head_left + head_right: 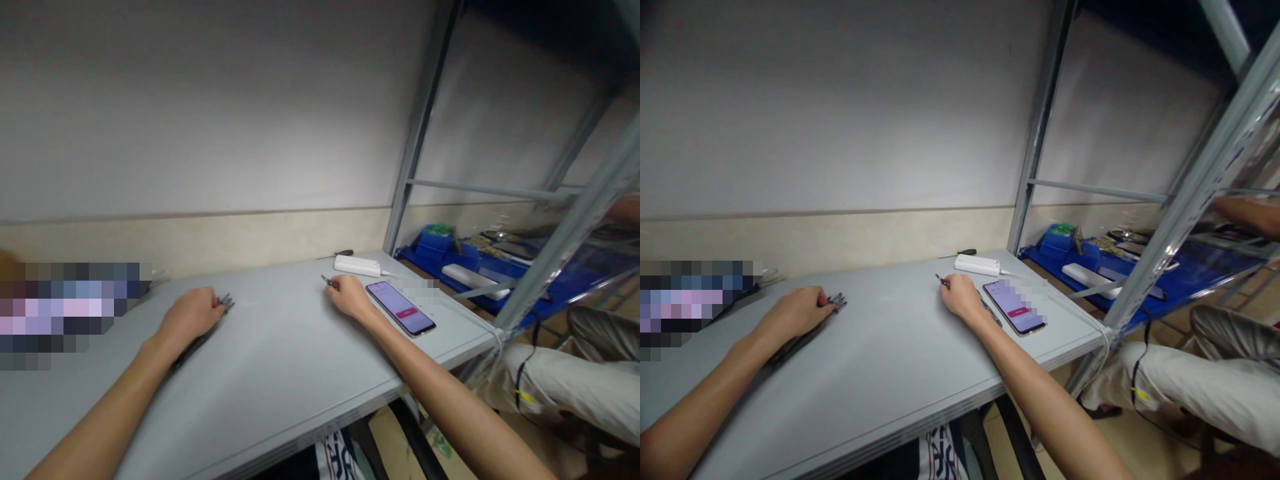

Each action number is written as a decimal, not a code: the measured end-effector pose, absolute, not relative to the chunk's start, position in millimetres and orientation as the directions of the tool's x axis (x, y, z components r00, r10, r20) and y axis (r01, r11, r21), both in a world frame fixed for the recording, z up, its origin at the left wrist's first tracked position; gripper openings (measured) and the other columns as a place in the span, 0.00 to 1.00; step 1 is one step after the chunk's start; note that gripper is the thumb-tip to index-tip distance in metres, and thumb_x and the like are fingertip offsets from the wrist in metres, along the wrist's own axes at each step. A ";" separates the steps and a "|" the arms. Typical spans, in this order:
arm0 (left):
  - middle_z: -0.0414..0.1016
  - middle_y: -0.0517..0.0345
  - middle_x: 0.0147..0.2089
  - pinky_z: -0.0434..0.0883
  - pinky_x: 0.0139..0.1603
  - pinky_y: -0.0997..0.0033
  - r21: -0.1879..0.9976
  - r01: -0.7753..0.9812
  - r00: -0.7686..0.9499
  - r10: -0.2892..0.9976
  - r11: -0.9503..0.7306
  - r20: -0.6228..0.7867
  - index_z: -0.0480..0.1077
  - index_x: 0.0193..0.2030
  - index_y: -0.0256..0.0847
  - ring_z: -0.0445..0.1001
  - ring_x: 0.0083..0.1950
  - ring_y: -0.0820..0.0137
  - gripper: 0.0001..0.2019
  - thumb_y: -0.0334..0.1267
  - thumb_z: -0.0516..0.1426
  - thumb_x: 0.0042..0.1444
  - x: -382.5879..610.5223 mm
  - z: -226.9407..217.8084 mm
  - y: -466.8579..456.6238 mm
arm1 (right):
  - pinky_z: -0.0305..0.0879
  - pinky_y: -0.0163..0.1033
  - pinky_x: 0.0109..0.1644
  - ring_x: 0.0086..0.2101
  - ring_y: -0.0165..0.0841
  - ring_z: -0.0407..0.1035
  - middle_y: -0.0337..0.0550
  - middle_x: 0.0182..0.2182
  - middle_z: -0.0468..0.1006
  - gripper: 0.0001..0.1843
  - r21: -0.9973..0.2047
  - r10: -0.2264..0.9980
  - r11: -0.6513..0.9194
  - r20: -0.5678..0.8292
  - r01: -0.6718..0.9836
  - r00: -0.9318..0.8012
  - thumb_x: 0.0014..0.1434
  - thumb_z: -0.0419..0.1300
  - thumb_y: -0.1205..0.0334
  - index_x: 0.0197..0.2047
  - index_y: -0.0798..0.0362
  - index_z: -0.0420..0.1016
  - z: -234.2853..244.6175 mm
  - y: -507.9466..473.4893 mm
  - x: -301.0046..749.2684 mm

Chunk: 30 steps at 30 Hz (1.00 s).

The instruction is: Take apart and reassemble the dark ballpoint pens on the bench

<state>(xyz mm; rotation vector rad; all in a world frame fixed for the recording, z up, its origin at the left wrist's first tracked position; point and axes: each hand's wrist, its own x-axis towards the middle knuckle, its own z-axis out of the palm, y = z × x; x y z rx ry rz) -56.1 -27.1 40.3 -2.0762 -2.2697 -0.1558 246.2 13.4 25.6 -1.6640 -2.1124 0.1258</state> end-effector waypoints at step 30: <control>0.74 0.51 0.38 0.66 0.38 0.68 0.226 0.944 0.131 0.903 -0.239 0.410 0.61 0.46 0.40 0.73 0.38 0.64 0.15 0.41 0.39 0.61 17.0 47.1 -51.6 | 0.55 0.42 0.45 0.44 0.38 0.55 0.52 0.47 0.62 0.24 -0.067 0.575 0.731 0.595 0.679 -0.561 0.55 0.53 0.65 0.56 0.55 0.57 14.2 -19.6 213.4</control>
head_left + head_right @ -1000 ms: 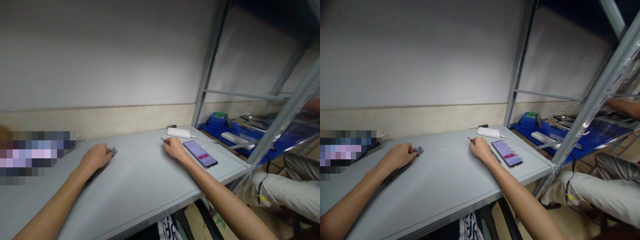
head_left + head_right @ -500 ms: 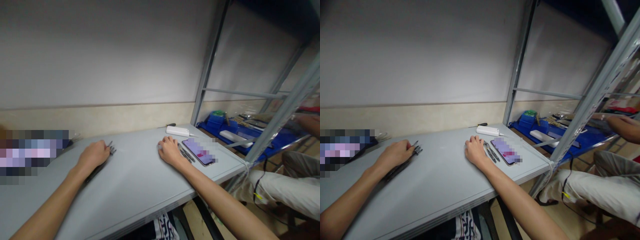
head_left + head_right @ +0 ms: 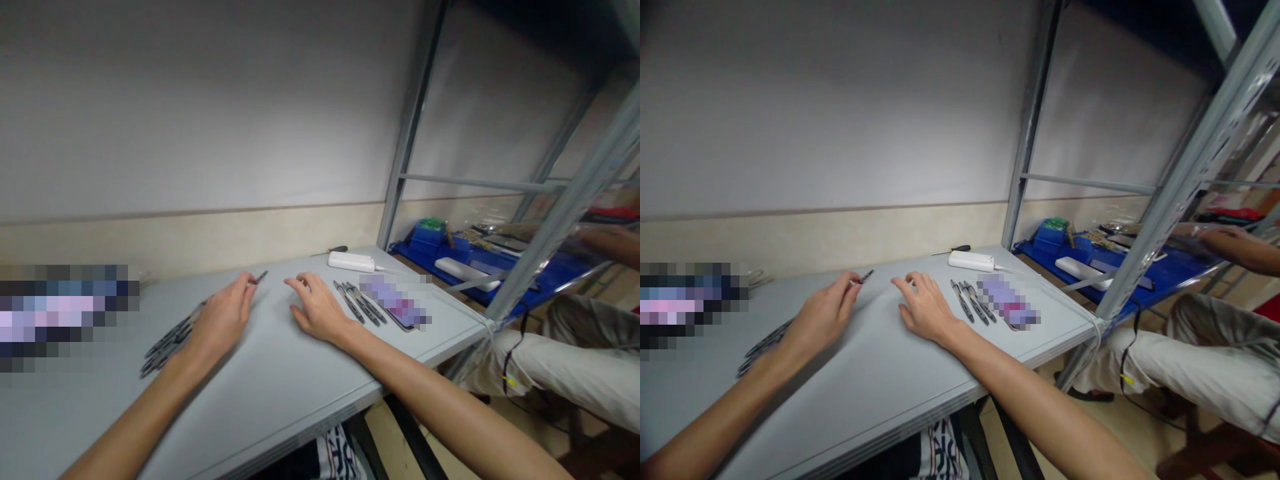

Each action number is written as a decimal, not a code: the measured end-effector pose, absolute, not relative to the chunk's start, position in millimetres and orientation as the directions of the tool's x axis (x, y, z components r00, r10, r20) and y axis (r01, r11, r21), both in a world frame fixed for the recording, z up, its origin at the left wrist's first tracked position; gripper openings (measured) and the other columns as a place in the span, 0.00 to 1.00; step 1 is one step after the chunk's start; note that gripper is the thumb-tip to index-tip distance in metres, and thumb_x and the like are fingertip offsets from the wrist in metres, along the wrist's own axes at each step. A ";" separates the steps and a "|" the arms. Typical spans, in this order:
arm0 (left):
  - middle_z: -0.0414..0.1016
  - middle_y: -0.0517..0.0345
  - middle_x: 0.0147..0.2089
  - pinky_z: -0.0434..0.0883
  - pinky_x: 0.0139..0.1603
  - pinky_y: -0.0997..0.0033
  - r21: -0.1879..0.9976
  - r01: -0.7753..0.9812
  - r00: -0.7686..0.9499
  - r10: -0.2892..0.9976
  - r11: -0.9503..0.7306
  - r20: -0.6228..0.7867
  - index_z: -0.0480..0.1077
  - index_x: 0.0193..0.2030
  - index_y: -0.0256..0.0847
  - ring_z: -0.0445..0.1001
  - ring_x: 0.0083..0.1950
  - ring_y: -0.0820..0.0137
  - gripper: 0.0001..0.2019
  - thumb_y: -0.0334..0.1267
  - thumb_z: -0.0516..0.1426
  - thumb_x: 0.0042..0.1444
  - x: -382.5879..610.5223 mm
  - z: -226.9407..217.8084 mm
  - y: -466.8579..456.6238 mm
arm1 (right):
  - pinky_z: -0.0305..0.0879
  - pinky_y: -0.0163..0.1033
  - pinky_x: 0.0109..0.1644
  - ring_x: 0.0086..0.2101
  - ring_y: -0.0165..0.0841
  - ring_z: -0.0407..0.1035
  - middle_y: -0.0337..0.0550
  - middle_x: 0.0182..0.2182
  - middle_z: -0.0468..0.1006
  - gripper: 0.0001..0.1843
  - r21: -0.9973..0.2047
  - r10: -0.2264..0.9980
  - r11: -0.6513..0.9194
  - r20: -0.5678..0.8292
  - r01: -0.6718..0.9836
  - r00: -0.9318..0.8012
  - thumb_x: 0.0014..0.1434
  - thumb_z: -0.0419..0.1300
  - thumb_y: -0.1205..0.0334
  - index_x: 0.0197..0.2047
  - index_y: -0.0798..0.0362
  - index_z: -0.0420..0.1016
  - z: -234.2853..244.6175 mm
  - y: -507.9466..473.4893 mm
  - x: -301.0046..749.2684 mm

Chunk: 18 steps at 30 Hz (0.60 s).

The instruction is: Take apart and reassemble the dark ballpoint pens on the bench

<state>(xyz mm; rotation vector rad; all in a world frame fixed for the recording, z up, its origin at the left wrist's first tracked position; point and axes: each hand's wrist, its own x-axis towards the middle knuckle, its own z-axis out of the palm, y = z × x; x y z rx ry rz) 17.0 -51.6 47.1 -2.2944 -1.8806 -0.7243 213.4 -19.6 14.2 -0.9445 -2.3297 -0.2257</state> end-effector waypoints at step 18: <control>0.71 0.53 0.37 0.64 0.45 0.67 0.158 0.805 0.446 0.760 -0.571 0.473 0.67 0.41 0.38 0.68 0.41 0.66 0.15 0.41 0.43 0.61 7.2 31.3 -43.7 | 0.49 0.34 0.32 0.28 0.31 0.63 0.43 0.25 0.72 0.24 -0.275 0.814 0.485 0.488 0.830 -0.314 0.65 0.38 0.53 0.30 0.53 0.70 22.2 -14.6 230.9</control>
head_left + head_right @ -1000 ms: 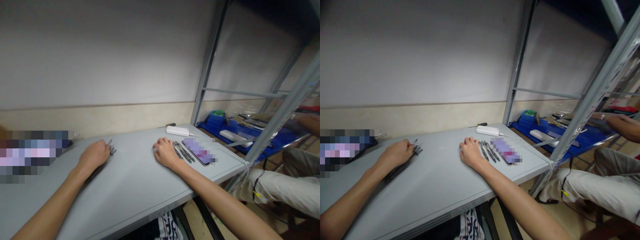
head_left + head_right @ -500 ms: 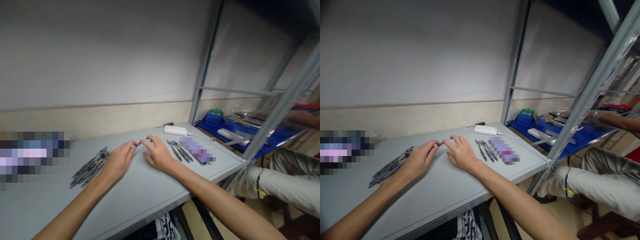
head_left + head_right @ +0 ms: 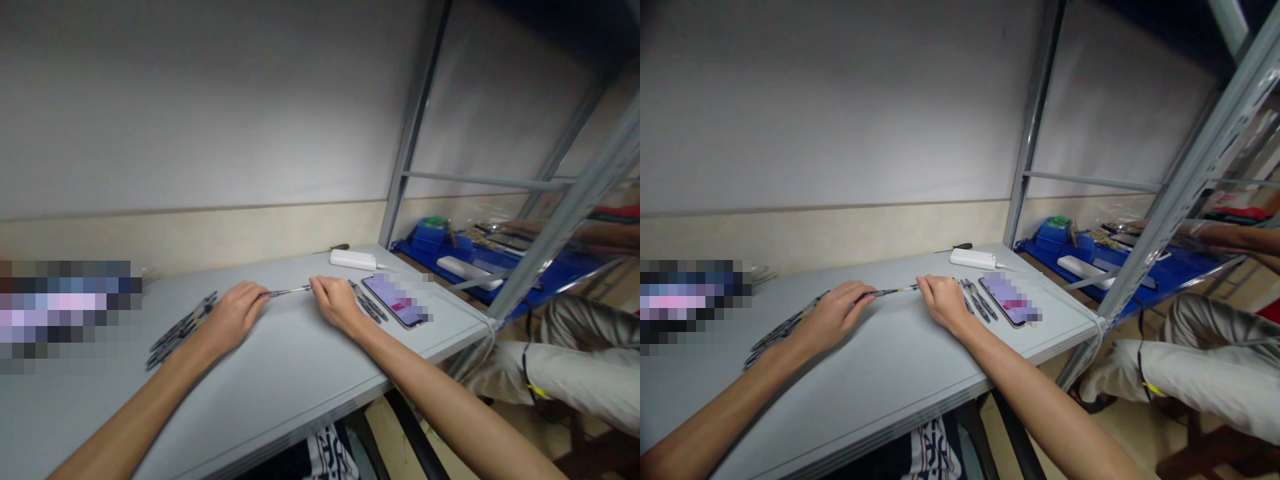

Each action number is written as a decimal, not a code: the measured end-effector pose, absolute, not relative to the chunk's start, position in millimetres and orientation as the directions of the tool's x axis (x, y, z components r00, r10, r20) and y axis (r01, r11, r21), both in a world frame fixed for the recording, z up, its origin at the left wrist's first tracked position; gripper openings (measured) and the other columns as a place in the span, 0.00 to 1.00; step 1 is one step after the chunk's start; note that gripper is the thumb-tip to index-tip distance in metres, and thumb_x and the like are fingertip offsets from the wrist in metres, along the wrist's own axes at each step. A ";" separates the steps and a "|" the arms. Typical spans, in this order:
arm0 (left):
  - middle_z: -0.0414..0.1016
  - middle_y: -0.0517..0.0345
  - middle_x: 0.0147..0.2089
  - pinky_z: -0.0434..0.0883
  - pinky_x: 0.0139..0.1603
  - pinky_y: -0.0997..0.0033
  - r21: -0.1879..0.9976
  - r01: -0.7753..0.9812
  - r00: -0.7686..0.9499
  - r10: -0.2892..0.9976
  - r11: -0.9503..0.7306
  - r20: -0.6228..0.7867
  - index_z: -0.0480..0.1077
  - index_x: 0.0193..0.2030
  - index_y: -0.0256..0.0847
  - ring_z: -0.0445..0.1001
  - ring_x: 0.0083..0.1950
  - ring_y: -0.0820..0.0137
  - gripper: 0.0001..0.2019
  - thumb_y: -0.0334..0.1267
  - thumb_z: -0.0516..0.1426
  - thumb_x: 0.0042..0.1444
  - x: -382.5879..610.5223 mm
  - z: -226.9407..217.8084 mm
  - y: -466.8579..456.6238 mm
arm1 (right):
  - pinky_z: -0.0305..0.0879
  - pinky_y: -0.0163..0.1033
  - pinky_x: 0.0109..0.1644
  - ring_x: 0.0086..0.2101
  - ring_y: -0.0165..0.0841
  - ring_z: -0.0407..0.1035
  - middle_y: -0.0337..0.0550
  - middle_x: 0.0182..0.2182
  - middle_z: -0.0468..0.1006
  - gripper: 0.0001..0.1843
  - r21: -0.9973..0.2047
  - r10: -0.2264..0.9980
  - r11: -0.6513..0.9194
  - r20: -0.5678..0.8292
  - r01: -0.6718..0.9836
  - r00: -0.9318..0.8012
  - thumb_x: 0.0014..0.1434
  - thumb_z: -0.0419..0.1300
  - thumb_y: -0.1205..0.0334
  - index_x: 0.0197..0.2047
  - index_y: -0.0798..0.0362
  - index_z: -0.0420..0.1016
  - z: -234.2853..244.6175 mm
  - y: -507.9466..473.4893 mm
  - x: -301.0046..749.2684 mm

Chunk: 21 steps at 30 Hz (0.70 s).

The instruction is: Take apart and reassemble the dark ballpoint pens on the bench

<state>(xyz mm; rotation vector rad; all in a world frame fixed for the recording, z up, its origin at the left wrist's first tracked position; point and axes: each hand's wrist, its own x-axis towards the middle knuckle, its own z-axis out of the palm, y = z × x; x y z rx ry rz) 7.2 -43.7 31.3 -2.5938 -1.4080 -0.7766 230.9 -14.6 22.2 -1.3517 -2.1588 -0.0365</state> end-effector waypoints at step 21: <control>0.67 0.51 0.30 0.60 0.37 0.59 -0.506 0.706 0.707 0.526 -0.496 0.472 0.66 0.31 0.38 0.65 0.36 0.62 0.10 0.29 0.46 0.57 54.6 23.5 -40.8 | 0.38 0.31 0.18 0.14 0.22 0.40 0.29 0.09 0.47 0.18 -0.895 0.794 0.025 -0.252 0.444 -0.554 0.51 0.51 0.63 0.14 0.52 0.49 29.0 -22.8 202.6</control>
